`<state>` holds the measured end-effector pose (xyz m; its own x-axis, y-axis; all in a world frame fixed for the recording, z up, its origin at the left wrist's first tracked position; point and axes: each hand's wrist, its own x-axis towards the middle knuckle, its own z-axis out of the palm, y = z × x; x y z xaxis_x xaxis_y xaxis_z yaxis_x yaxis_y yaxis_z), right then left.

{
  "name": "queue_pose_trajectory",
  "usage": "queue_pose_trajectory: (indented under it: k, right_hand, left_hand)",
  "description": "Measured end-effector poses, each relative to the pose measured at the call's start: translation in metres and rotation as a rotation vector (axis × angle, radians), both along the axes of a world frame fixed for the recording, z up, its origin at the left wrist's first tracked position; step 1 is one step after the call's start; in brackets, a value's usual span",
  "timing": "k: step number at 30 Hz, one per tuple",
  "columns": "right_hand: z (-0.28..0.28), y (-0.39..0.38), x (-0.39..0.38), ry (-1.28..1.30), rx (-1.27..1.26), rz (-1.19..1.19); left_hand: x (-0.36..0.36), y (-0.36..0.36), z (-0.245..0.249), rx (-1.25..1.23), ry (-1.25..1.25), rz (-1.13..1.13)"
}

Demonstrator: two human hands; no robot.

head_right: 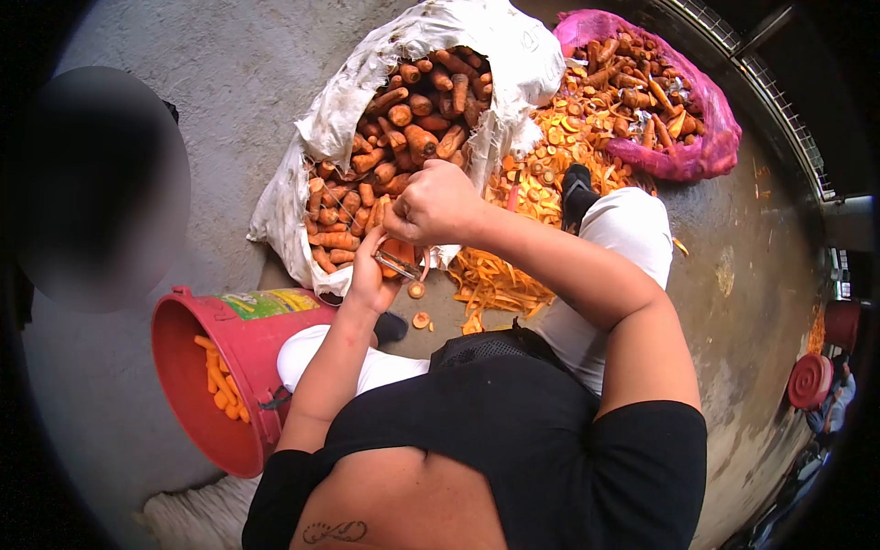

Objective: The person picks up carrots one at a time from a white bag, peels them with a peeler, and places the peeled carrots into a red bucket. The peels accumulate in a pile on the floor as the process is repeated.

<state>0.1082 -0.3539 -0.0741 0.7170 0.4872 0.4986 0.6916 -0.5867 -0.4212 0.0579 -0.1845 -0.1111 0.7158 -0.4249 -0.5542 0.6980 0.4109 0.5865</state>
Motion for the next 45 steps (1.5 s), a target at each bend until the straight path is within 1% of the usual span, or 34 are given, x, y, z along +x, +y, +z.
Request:
queue_pose_trajectory:
  k: [2, 3, 5, 6, 7, 8, 10, 11, 14, 15, 16, 17, 18, 19, 20, 21, 22, 24, 28, 31, 34, 36, 37, 40, 41, 42, 44, 45]
  right_hand:
    - [-0.003, -0.001, 0.002, -0.048, -0.012, -0.004]
    - [-0.003, -0.004, 0.006, -0.111, -0.132, -0.095]
    - [0.000, -0.017, 0.020, -0.238, -0.372, -0.279]
    - [0.004, -0.029, 0.029, -0.358, -0.382, -0.344]
    - [0.012, -0.035, 0.034, -0.369, -0.261, -0.386]
    - [0.020, -0.039, 0.035, -0.378, -0.145, -0.417]
    - [0.039, -0.043, 0.028, 0.008, 0.093, -0.513]
    - [0.044, -0.043, 0.025, 0.307, 0.163, -0.570]
    - [0.027, -0.040, 0.025, 0.634, 0.329, -0.405]
    - [0.030, -0.035, 0.022, 0.683, 0.211, -0.371]
    - [0.029, -0.029, 0.017, 0.619, 0.205, -0.314]
    - [0.026, -0.023, 0.015, 0.568, 0.146, -0.274]
    - [0.021, -0.019, 0.013, 0.518, 0.089, -0.235]
    - [0.015, -0.017, 0.011, 0.368, 0.061, -0.194]
    - [0.011, -0.014, 0.008, 0.291, 0.051, -0.164]
    - [0.006, -0.012, 0.007, 0.221, 0.045, -0.136]
    - [0.002, -0.010, 0.006, 0.150, 0.038, -0.108]
    - [-0.002, -0.007, 0.003, 0.158, 0.035, -0.094]
    - [-0.004, -0.005, 0.003, 0.110, 0.006, -0.080]
    - [-0.004, -0.005, 0.007, -0.126, -0.069, -0.166]
    - [0.007, -0.029, 0.027, -0.265, -0.409, -0.397]
    - [0.013, -0.041, 0.036, -0.238, -0.322, -0.437]
    - [0.015, -0.044, 0.040, -0.281, -0.243, -0.462]
    - [0.028, -0.039, 0.030, 0.381, 0.015, -0.464]
    - [0.012, -0.039, 0.032, 0.318, -0.064, -0.395]
    - [0.027, -0.031, 0.022, 0.403, 0.017, -0.290]
    - [0.017, -0.021, 0.017, 0.233, 0.052, -0.148]
    - [0.014, -0.018, 0.013, 0.207, 0.043, -0.118]
  left_hand:
    - [-0.001, -0.006, 0.000, 0.042, 0.044, 0.068]
    - [-0.002, -0.007, 0.000, 0.065, 0.067, 0.103]
    - [-0.007, -0.003, 0.001, 0.007, -0.014, 0.016]
    - [-0.009, 0.000, 0.002, -0.020, -0.056, -0.031]
    - [-0.008, 0.003, 0.003, -0.047, -0.100, -0.082]
    - [-0.007, 0.003, 0.003, -0.027, -0.074, -0.053]
    - [-0.003, 0.000, 0.002, 0.007, -0.022, 0.017]
    - [-0.002, 0.001, 0.002, -0.042, -0.013, 0.011]
    - [0.004, 0.004, -0.003, -0.185, 0.014, -0.023]
    - [0.005, 0.005, -0.008, -0.209, 0.018, -0.022]
    - [0.006, 0.006, -0.013, -0.233, 0.021, -0.019]
    - [0.007, 0.007, -0.018, -0.256, 0.025, -0.015]
    - [0.007, 0.004, -0.011, -0.198, 0.019, 0.006]
    - [0.006, -0.002, 0.003, -0.139, 0.015, 0.026]
    - [0.004, -0.006, 0.011, -0.082, 0.011, 0.044]
    - [0.004, -0.005, 0.007, -0.038, 0.028, 0.039]
    - [0.004, -0.006, 0.005, -0.043, 0.055, 0.028]
    - [0.005, -0.007, 0.004, -0.052, 0.106, 0.008]
    - [0.003, -0.004, 0.001, -0.180, 0.018, -0.060]
    - [0.002, -0.010, -0.005, 0.035, -0.045, 0.085]
    - [0.001, -0.007, 0.005, -0.027, -0.036, 0.012]
    - [0.002, -0.005, 0.008, -0.063, -0.029, -0.029]
    - [0.002, -0.005, 0.008, -0.081, -0.022, -0.032]
    - [0.005, -0.002, 0.006, -0.133, -0.009, -0.042]
    - [0.006, -0.001, 0.005, -0.150, -0.005, -0.049]
    - [0.006, -0.001, 0.004, -0.114, 0.003, -0.018]
    - [0.005, -0.003, 0.003, -0.040, 0.020, 0.048]
    - [0.006, -0.005, 0.006, -0.030, 0.041, 0.042]
